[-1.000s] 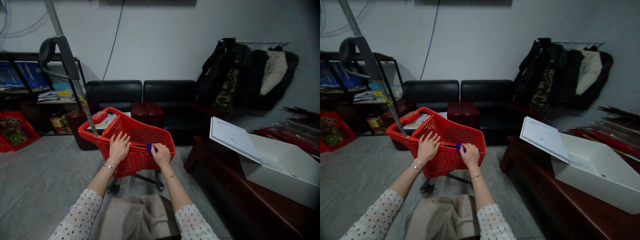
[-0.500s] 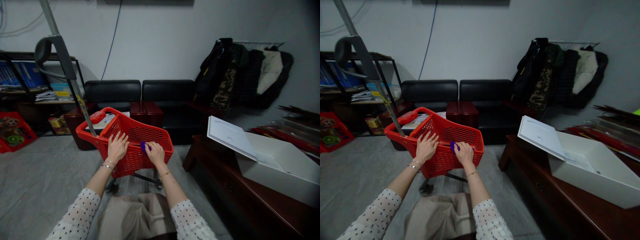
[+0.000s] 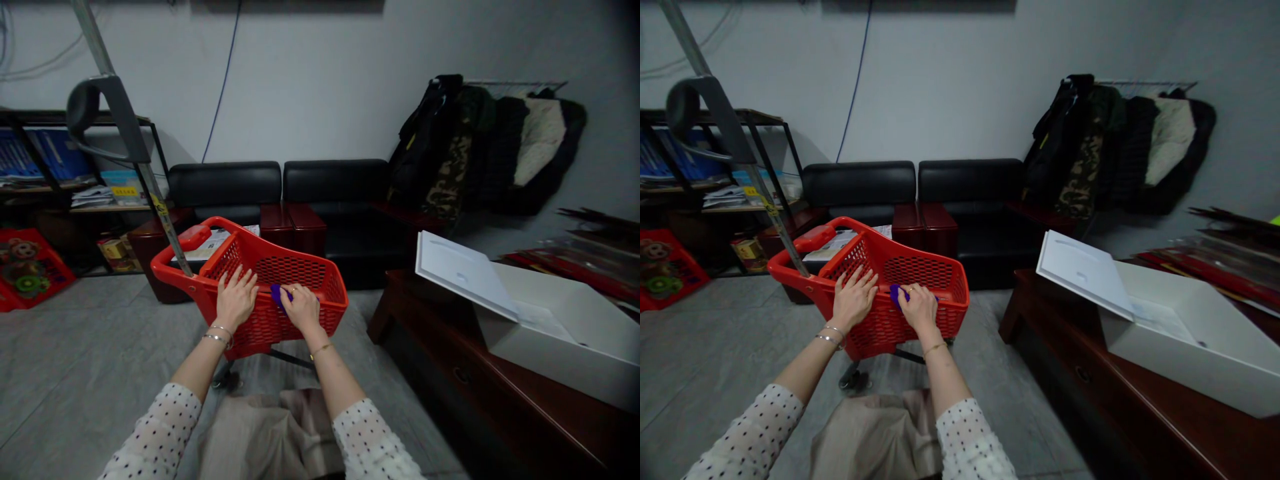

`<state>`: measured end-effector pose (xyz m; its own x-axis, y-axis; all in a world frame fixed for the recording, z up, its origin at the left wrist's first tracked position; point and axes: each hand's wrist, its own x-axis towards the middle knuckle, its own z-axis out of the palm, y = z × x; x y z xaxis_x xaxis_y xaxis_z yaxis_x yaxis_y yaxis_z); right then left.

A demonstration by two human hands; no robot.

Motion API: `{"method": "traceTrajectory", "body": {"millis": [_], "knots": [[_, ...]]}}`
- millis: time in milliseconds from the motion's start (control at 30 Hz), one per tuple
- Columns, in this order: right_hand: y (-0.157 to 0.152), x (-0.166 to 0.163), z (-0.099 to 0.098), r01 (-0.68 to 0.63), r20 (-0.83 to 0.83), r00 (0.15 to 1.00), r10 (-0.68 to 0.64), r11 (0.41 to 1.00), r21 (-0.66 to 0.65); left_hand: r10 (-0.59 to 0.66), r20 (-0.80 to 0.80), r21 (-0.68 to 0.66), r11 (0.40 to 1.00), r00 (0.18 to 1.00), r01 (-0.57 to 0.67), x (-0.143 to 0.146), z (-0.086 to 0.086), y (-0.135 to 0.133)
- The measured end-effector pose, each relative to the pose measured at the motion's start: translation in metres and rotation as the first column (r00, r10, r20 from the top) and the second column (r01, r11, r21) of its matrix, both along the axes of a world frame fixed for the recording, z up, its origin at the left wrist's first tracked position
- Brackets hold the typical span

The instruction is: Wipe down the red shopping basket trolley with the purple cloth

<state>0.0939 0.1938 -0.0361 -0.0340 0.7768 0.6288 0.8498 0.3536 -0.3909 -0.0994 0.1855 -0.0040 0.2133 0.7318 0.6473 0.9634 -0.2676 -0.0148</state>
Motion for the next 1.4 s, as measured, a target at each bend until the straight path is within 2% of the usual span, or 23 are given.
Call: {"method": "traceTrajectory", "body": {"millis": [67, 133, 200, 267, 300, 400, 467, 533, 600, 667, 733, 833, 967, 1033, 1100, 1167, 1233, 1300, 1400], "knots": [[0.003, 0.034, -0.008, 0.048, -0.048, 0.998, -0.048, 0.999, -0.011, -0.002, 0.000, -0.006, 1.000, 1.000, 0.002, 0.000, 0.001, -0.001], [0.007, 0.067, -0.015, 0.153, -0.106, 0.982, -0.156, 0.988, -0.039, 0.002, 0.015, -0.007, 1.000, 1.000, -0.002, 0.002, 0.001, -0.002], [0.010, 0.081, -0.019, 0.270, -0.139, 0.951, -0.275, 0.961, -0.056, 0.008, 0.032, -0.007, 1.000, 0.999, -0.008, 0.004, 0.000, -0.002], [0.009, 0.067, -0.017, 0.342, -0.124, 0.931, -0.344, 0.939, -0.034, 0.008, 0.042, -0.009, 1.000, 0.999, -0.008, 0.006, 0.000, -0.001], [0.008, 0.052, -0.015, 0.338, -0.098, 0.936, -0.337, 0.941, -0.006, 0.007, 0.045, -0.011, 1.000, 0.999, -0.006, 0.006, 0.000, -0.001], [0.002, -0.003, -0.007, 0.180, -0.003, 0.984, -0.181, 0.979, 0.093, 0.000, 0.050, -0.017, 1.000, 0.999, 0.000, 0.004, 0.001, -0.001], [-0.001, -0.021, -0.005, 0.071, 0.030, 0.997, -0.076, 0.989, 0.133, -0.001, 0.048, -0.021, 1.000, 0.999, 0.002, 0.002, 0.002, -0.001], [-0.001, -0.013, -0.009, 0.018, 0.034, 0.999, -0.023, 0.988, 0.155, -0.004, 0.032, -0.028, 1.000, 0.999, 0.005, 0.001, 0.004, -0.002], [0.000, 0.013, -0.018, 0.030, 0.008, 0.999, -0.031, 0.986, 0.165, -0.006, 0.012, -0.031, 0.999, 1.000, 0.006, 0.002, 0.005, -0.003], [0.003, 0.041, -0.025, 0.108, -0.052, 0.994, -0.101, 0.982, 0.154, -0.003, 0.007, -0.032, 0.999, 1.000, 0.003, 0.003, 0.004, -0.003], [0.005, 0.051, -0.028, 0.218, -0.113, 0.972, -0.204, 0.967, 0.132, 0.004, 0.019, -0.026, 1.000, 1.000, -0.003, 0.004, 0.003, -0.002], [0.005, 0.025, -0.021, 0.270, -0.115, 0.960, -0.256, 0.954, 0.128, 0.009, 0.032, -0.018, 1.000, 0.999, -0.008, 0.005, 0.001, 0.000], [0.001, -0.020, -0.009, 0.079, -0.012, 0.997, -0.078, 0.985, 0.155, 0.005, 0.026, -0.025, 1.000, 1.000, -0.004, 0.003, 0.003, -0.001], [0.000, -0.014, -0.009, 0.015, 0.012, 1.000, -0.018, 0.988, 0.154, 0.002, 0.022, -0.034, 0.999, 1.000, -0.001, 0.003, 0.004, -0.002], [0.002, 0.009, -0.014, 0.008, 0.008, 1.000, -0.010, 0.989, 0.145, 0.004, 0.024, -0.039, 0.999, 1.000, -0.003, 0.004, 0.005, -0.003], [0.005, 0.034, -0.019, 0.076, -0.033, 0.997, -0.072, 0.990, 0.119, 0.006, 0.032, -0.039, 0.999, 0.999, -0.005, 0.005, 0.004, -0.004], [0.007, 0.044, -0.020, 0.188, -0.083, 0.980, -0.181, 0.979, 0.082, 0.009, 0.043, -0.032, 0.999, 0.999, -0.008, 0.007, 0.003, -0.003], [0.007, 0.031, -0.017, 0.248, -0.090, 0.966, -0.242, 0.967, 0.061, 0.006, 0.048, -0.026, 1.000, 0.999, -0.005, 0.008, 0.002, -0.003], [0.004, -0.010, -0.008, 0.183, -0.027, 0.983, -0.181, 0.979, 0.089, -0.002, 0.046, -0.033, 0.999, 0.999, 0.003, 0.007, 0.003, -0.003]]}}
